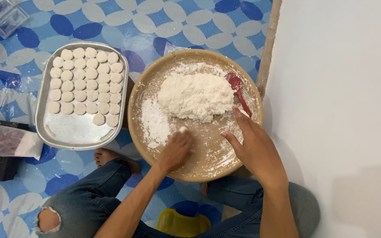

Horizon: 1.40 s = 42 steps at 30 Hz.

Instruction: Pinching pieces of dough from a large mass and rolling them into small uniform balls between the palms.

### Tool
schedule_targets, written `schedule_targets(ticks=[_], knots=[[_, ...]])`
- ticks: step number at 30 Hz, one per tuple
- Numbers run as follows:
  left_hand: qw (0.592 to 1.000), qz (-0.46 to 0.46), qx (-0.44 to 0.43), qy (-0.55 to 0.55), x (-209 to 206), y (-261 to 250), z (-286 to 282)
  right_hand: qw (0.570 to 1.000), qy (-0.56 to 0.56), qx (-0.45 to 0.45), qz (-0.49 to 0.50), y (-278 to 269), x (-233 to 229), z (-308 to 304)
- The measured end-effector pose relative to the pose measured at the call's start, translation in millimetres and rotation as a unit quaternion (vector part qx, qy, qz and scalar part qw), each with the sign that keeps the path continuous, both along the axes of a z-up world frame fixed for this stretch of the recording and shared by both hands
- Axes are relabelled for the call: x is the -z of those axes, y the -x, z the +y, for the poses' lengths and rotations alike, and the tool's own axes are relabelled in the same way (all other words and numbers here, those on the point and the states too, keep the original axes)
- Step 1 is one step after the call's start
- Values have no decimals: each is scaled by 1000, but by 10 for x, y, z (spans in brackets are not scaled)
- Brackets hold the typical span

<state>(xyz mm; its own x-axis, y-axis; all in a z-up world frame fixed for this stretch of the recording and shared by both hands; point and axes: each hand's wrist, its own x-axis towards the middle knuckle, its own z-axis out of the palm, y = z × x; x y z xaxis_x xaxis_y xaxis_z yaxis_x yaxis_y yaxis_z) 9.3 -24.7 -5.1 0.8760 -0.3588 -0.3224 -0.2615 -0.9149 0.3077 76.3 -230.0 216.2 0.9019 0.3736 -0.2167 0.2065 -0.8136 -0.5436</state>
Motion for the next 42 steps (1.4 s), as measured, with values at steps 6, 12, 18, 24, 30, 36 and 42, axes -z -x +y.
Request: schedule_targets(ticks=[6, 12, 18, 24, 30, 36, 42], knots=[[990, -73, -108, -61, 295, -4, 132, 1000, -2, 1, -2, 11, -74, -19], [999, -38, -8, -7, 75, 29, -178, 1000, -7, 5, 14, 2, -70, -36], [997, 13, -72, -32, 144, 24, 8, 1000, 6, 11, 16, 7, -122, -65], [980, -196, 5, -26, 682, -30, 44, 1000, -3, -2, 14, 8, -123, -50], [867, 52, -309, 386, 131, -305, -49, 1000, 9, -14, 25, -5, 6, -87], [526, 191, -406, 723, -1121, -473, -247, 997, -3, -75, 24, 29, 15, 86], [583, 101, -406, 697, -1585, -373, -194, 982, -180, -60, 13, 148, 133, 104]])
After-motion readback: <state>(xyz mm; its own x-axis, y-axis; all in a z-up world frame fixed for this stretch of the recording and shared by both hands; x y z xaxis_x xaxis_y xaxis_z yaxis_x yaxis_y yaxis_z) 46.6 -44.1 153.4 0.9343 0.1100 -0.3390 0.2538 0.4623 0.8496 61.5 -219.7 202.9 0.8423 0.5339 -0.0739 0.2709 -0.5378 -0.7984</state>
